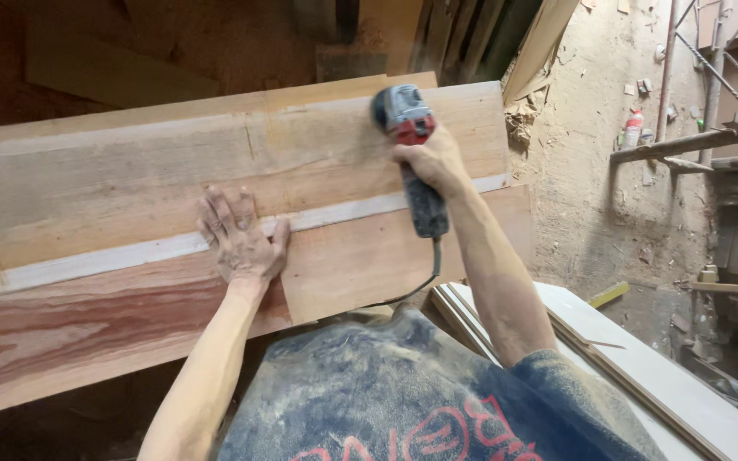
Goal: The person uses an orbital sander to smooth the surface of a large wooden plank. They move the sander back and forth along the length of the plank, applying consistent pressure to even out the wood grain.
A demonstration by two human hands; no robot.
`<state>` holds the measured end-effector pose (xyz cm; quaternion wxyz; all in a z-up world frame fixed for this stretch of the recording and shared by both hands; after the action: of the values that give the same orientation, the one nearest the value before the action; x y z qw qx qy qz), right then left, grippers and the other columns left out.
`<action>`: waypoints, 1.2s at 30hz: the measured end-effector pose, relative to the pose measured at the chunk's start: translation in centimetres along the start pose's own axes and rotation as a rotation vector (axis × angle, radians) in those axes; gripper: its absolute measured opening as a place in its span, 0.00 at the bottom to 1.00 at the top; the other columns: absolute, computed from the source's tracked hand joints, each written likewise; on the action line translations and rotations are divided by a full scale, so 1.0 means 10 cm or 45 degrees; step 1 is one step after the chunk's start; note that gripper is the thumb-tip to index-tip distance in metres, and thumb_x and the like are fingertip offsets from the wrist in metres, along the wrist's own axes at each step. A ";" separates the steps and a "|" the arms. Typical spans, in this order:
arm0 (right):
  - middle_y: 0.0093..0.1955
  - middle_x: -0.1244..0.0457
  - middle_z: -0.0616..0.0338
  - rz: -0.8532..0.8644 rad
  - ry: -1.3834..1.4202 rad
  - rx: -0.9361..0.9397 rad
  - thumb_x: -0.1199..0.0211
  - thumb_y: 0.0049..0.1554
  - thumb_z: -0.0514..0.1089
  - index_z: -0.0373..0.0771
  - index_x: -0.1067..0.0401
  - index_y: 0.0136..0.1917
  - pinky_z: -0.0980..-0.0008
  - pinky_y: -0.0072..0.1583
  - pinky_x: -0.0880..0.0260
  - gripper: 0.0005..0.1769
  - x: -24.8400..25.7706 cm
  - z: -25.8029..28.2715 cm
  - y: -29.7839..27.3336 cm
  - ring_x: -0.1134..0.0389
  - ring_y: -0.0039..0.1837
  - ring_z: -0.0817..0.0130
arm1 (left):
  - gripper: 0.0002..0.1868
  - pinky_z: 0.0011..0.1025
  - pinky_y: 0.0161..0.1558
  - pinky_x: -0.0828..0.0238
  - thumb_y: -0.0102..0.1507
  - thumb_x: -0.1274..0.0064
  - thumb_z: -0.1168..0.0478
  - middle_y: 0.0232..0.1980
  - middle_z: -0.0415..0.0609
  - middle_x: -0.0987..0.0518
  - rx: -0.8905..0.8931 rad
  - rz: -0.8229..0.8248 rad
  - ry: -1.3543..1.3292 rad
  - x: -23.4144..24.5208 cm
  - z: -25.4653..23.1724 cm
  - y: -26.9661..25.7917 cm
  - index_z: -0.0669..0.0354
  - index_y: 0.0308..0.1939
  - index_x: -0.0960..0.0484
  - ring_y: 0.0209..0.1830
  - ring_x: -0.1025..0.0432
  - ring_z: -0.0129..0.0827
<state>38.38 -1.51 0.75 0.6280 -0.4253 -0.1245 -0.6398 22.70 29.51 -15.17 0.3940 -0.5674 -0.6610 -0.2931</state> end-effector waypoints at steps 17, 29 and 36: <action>0.55 0.31 0.48 0.045 -0.134 -0.054 0.22 0.38 0.50 0.34 0.34 0.63 0.64 0.61 0.30 0.43 0.12 -0.45 -0.19 0.30 0.57 0.59 | 0.52 0.59 0.82 0.77 0.63 0.54 0.29 0.88 0.56 0.69 0.067 0.065 0.113 0.00 0.03 0.05 0.40 0.85 0.54 0.88 0.74 0.57; 0.48 0.30 0.52 -0.237 0.174 -0.291 0.26 0.41 0.45 0.33 0.29 0.59 0.66 0.49 0.26 0.34 1.33 -1.23 -0.33 0.28 0.47 0.64 | 0.52 0.58 0.85 0.79 0.67 0.56 0.27 0.89 0.53 0.72 0.008 0.038 0.223 -0.09 0.12 0.04 0.33 0.87 0.64 0.89 0.76 0.55; 0.57 0.32 0.42 0.130 -0.156 -0.192 0.24 0.38 0.52 0.36 0.40 0.68 0.58 0.62 0.30 0.49 0.30 -0.90 -0.76 0.29 0.58 0.49 | 0.49 0.62 0.81 0.85 0.72 0.60 0.28 0.87 0.55 0.76 -0.127 -0.162 0.427 -0.20 -0.19 0.33 0.39 0.85 0.67 0.87 0.80 0.59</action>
<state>28.44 -8.50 0.21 0.6172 -0.5153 -0.0923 -0.5874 26.33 27.50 -16.11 0.4506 -0.4864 -0.6053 -0.4404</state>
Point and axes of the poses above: each hand's wrist, its own y-axis towards the middle knuckle, its own x-axis out of the back of the hand, z = x × y, the point moved 8 cm from there along y, towards the middle knuckle
